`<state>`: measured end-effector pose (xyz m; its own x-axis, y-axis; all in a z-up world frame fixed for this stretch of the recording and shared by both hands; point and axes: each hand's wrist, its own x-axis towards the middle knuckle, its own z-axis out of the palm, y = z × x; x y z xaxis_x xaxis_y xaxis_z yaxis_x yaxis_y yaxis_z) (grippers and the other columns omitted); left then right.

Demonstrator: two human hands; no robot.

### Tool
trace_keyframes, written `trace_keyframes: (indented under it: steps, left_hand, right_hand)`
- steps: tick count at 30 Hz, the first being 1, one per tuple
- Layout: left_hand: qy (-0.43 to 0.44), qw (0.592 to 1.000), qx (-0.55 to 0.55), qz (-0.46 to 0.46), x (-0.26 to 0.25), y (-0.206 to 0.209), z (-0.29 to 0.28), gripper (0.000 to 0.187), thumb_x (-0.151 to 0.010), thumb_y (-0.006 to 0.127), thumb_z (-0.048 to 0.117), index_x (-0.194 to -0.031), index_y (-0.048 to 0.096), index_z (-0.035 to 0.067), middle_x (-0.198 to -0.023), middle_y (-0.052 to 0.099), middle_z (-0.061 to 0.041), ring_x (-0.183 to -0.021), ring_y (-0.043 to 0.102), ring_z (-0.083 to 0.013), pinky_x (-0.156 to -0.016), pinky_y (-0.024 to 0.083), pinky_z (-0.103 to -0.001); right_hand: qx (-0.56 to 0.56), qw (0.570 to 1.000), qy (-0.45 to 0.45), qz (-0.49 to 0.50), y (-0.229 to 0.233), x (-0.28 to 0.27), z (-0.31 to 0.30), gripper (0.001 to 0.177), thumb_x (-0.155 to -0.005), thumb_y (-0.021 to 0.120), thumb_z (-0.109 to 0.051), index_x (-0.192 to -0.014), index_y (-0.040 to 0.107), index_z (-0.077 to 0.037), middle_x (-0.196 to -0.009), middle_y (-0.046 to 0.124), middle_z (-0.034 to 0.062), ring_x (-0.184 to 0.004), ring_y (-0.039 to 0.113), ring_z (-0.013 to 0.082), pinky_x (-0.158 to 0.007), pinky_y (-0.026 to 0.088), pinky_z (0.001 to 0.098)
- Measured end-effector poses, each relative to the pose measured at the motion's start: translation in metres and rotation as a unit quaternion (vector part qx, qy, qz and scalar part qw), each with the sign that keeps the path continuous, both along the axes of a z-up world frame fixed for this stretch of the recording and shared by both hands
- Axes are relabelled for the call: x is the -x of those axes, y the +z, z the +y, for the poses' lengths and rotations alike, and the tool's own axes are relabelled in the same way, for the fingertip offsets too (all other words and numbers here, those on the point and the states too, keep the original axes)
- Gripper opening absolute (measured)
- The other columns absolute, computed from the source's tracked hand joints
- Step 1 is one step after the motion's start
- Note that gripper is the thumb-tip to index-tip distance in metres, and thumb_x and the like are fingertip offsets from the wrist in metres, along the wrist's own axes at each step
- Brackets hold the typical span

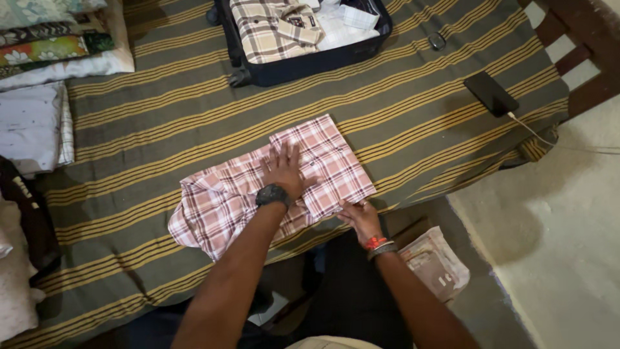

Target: The person folds a plaid shirt by bringing the sleeves in and collapsing the body of the garment, eventually placing it into an open suitcase.

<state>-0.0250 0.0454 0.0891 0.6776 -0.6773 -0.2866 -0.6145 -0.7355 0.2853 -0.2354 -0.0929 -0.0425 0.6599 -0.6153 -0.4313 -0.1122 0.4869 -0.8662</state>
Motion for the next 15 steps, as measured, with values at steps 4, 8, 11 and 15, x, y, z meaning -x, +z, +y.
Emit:
trace_keyframes:
  steps: [4,8,11,15]
  left_hand:
    - [-0.068,0.994,0.081,-0.035,0.007,-0.008,-0.001,0.116,-0.081,0.065,0.074,-0.166,0.008,0.019,-0.173,0.003,-0.01,-0.157,-0.002,-0.0381,-0.123,0.004,-0.061]
    - [-0.079,0.994,0.078,-0.006,0.022,-0.017,0.011,0.121,-0.075,0.067,0.079,-0.164,0.01,0.019,-0.172,0.004,-0.009,-0.158,-0.001,-0.0369,-0.123,0.004,-0.06]
    - [-0.066,0.993,0.101,-0.005,0.022,-0.026,0.012,0.121,-0.076,0.067,0.079,-0.164,0.013,0.016,-0.172,0.006,-0.011,-0.158,0.003,-0.0357,-0.124,0.005,-0.059]
    - [-0.042,0.99,0.138,0.008,0.019,-0.048,0.017,0.113,-0.082,0.066,0.074,-0.163,0.015,0.013,-0.171,0.014,-0.011,-0.157,0.01,-0.0374,-0.124,0.011,-0.057]
  right_hand:
    - [-0.059,0.996,0.018,-0.059,0.01,0.0,0.008,0.039,-0.089,0.075,-0.02,-0.119,0.061,0.0,-0.112,0.07,0.0134,-0.099,0.072,0.0252,-0.091,0.062,0.0429]
    - [-0.127,0.986,0.043,-0.096,0.014,-0.01,0.025,0.041,-0.088,0.073,-0.02,-0.124,0.062,-0.005,-0.118,0.071,0.0081,-0.105,0.072,0.0217,-0.092,0.06,0.0413]
    - [-0.11,0.988,0.048,-0.102,0.012,-0.018,0.036,0.038,-0.091,0.074,-0.016,-0.126,0.065,-0.004,-0.119,0.073,0.0064,-0.106,0.071,0.0191,-0.091,0.057,0.0389]
    - [-0.015,0.996,-0.015,-0.087,0.011,-0.034,0.058,0.034,-0.085,0.074,-0.008,-0.118,0.067,-0.004,-0.109,0.075,0.0049,-0.097,0.072,0.0203,-0.082,0.057,0.0389]
